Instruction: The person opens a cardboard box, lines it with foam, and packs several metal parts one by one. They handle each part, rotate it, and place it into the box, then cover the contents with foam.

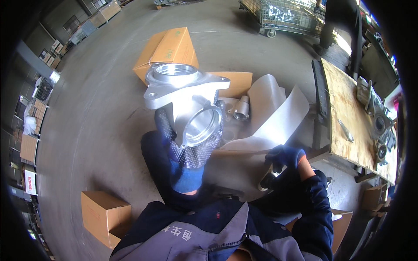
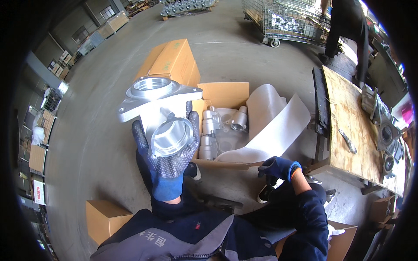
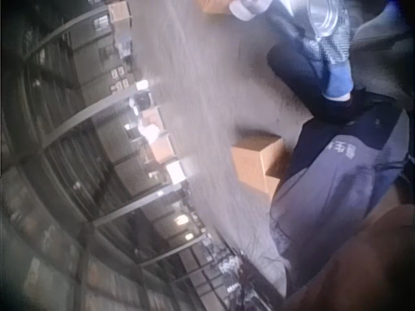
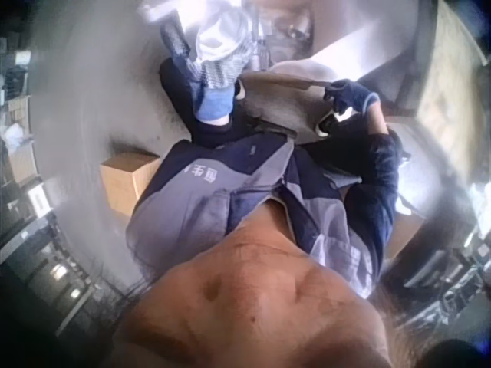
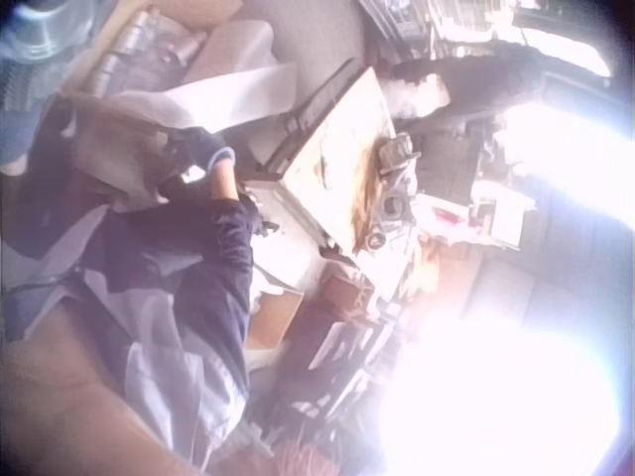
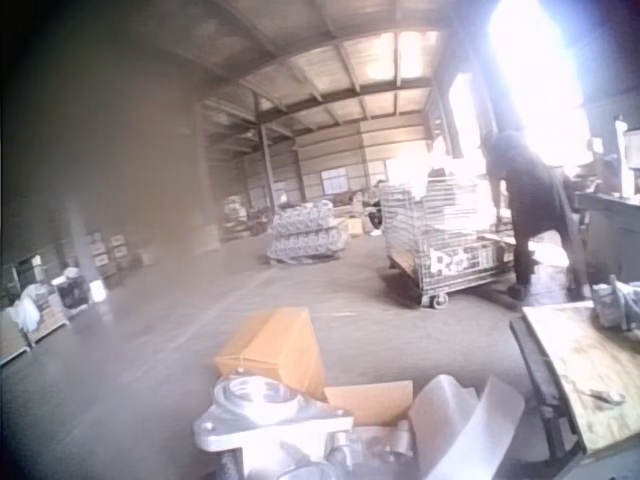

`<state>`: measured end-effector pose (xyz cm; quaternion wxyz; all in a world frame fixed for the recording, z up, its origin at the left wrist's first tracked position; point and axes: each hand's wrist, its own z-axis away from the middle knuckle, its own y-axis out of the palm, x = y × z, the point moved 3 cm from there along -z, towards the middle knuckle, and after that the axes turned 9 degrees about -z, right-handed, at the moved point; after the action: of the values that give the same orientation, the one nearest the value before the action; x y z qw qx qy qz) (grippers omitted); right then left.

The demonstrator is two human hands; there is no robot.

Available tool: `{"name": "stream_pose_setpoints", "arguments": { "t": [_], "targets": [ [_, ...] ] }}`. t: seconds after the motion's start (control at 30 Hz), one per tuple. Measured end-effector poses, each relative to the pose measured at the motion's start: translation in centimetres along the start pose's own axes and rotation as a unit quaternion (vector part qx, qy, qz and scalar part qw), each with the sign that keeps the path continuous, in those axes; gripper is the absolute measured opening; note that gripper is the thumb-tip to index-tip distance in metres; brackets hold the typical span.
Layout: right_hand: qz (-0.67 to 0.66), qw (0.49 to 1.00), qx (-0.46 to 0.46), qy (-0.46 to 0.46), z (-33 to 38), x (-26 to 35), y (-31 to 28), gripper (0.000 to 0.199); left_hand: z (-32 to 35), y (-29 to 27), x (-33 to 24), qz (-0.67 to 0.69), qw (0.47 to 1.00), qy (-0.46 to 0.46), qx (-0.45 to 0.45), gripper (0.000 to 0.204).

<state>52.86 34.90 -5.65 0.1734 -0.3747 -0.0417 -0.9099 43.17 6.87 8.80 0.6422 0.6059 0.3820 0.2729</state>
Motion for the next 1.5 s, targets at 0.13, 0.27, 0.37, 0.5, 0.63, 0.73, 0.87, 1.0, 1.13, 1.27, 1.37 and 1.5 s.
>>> {"name": "stream_pose_setpoints", "arguments": {
  "t": [0.13, 0.27, 0.37, 0.5, 0.63, 0.73, 0.87, 1.0, 1.13, 1.27, 1.37, 1.5],
  "targets": [
    [-0.016, 1.0, 0.005, -0.007, -1.3, -0.6, -0.1, 0.028, 0.8, 0.8, 0.5, 0.0, 1.0, 0.002, -0.001, 0.055],
    [-0.009, 1.0, -0.016, 0.008, -1.2, -0.4, -0.3, 0.028, 1.0, 1.1, 2.9, 0.006, 1.0, -0.024, 0.003, 0.055],
    [-0.027, 1.0, -0.01, 0.008, -1.0, -0.6, -0.3, 0.028, 0.9, 1.3, 3.2, 0.007, 1.0, -0.029, 0.0, 0.055],
    [-0.031, 0.999, -0.022, 0.008, -0.5, -0.6, -0.6, 0.029, 0.9, 1.7, 2.8, 0.008, 0.999, -0.036, 0.004, 0.055],
    [0.032, 0.999, -0.022, -0.028, -1.3, -0.5, -0.5, 0.031, 1.7, 2.1, 4.1, 0.0, 0.999, -0.046, 0.0, 0.054],
    [0.03, 0.999, -0.024, -0.025, -1.0, -0.5, -0.6, 0.031, 1.7, 1.9, 5.9, 0.004, 0.998, -0.065, 0.004, 0.054],
    [-0.021, 1.0, -0.013, -0.002, -1.2, -0.9, -0.7, 0.03, 1.8, 1.9, 7.7, 0.001, 0.996, -0.085, 0.003, 0.054],
    [-0.012, 0.999, -0.003, -0.035, -2.1, -1.7, -1.1, 0.029, 2.1, 2.1, 6.0, 0.012, 0.996, -0.084, -0.006, 0.054],
    [-0.02, 0.999, -0.024, -0.029, -1.0, -2.1, -1.1, 0.028, 0.2, 1.6, 2.8, 0.103, 0.989, -0.105, -0.03, 0.054],
    [0.02, 0.999, -0.017, -0.036, -1.5, -1.4, -1.0, 0.029, -2.3, 2.1, 0.7, 0.207, 0.97, -0.108, -0.067, 0.053],
    [0.02, 0.999, -0.017, -0.019, -1.1, -0.9, -0.9, 0.031, -3.8, 1.4, 0.5, 0.198, 0.973, -0.09, -0.078, 0.052],
    [0.02, 0.999, -0.022, -0.038, 0.1, -0.9, -0.9, 0.032, -4.9, 0.2, 0.4, 0.093, 0.992, -0.059, -0.064, 0.046]
  ]
}}
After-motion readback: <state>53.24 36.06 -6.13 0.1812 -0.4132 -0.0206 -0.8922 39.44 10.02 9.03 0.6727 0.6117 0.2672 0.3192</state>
